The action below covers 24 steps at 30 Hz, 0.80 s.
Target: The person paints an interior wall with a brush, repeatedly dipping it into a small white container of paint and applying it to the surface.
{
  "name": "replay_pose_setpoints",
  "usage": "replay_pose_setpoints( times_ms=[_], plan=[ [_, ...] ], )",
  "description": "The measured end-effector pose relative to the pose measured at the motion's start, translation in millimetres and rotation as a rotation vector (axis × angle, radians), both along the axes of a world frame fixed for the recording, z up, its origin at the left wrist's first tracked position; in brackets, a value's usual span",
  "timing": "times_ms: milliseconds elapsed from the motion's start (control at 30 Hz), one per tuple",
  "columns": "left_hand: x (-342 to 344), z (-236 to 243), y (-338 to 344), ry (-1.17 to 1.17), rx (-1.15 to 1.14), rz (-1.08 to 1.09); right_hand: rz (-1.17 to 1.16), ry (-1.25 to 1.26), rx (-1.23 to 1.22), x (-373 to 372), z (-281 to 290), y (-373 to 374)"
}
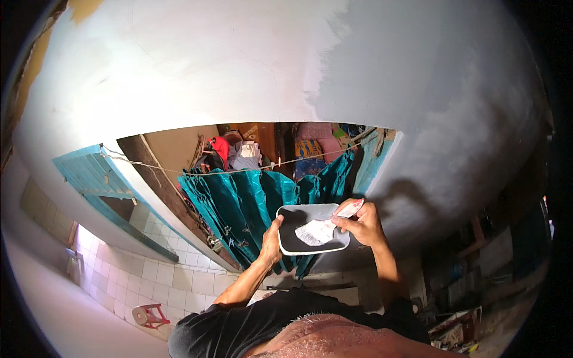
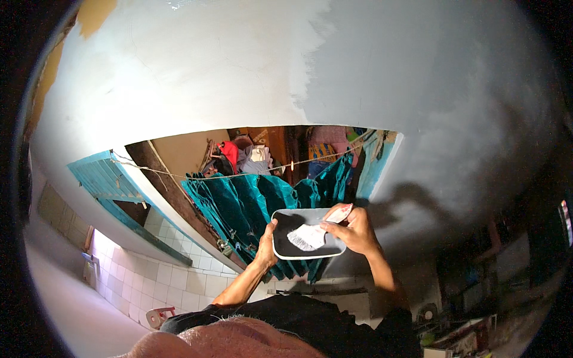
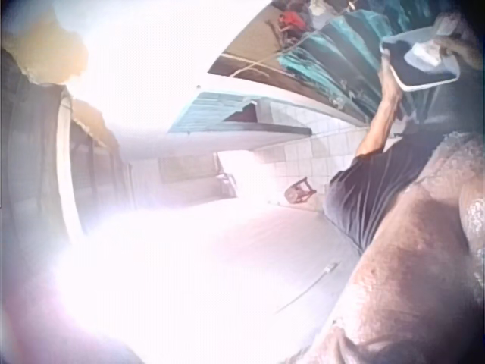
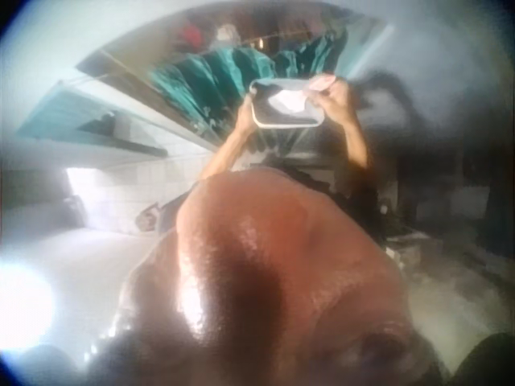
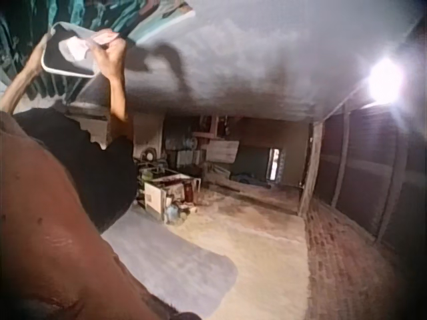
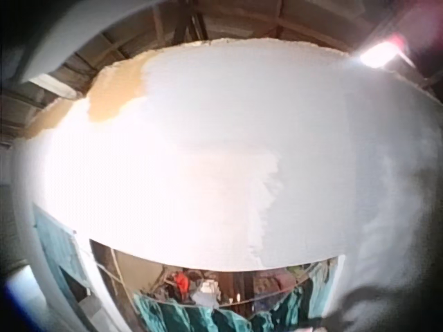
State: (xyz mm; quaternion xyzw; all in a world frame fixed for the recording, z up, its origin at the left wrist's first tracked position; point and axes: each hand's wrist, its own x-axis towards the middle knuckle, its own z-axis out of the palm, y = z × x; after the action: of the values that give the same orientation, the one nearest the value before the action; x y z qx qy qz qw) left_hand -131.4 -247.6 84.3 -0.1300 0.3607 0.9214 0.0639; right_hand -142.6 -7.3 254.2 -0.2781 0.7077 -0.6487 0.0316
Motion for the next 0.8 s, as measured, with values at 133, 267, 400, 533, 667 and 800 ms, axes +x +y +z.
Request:
replay_pose_setpoints(
  times_ms=[133, 267, 400, 533, 667, 800],
  plan=[
    [-0.4, 10.6, 5.2, 0.011, -0.062, -0.051, -0.068, 0.277, 0.137, -10.1, -3.4, -9.1],
    [6.1, 24.2, -1.3, 0.043, -0.102, -0.051, -0.121, 0.505, 0.304, -15.3, -4.4, -21.5],
    [1.6, 24.4, -4.6, 0.093, -0.033, -0.105, -0.233, 0.65, 0.316, -13.1, -7.5, -18.0],
    [3.2, 30.8, -2.4, 0.116, 0.037, -0.134, -0.308, 0.681, 0.331, -0.4, -19.9, -17.5],
    [2.7, 26.0, -6.7, 0.109, 0.036, -0.118, -0.359, 0.48, 0.217, 24.6, -8.7, -13.2],
    [5.9, 26.4, -1.2, 0.13, 0.045, -0.103, -0.157, 0.072, 0.119, 35.5, -10.5, -3.1]
  ],
)
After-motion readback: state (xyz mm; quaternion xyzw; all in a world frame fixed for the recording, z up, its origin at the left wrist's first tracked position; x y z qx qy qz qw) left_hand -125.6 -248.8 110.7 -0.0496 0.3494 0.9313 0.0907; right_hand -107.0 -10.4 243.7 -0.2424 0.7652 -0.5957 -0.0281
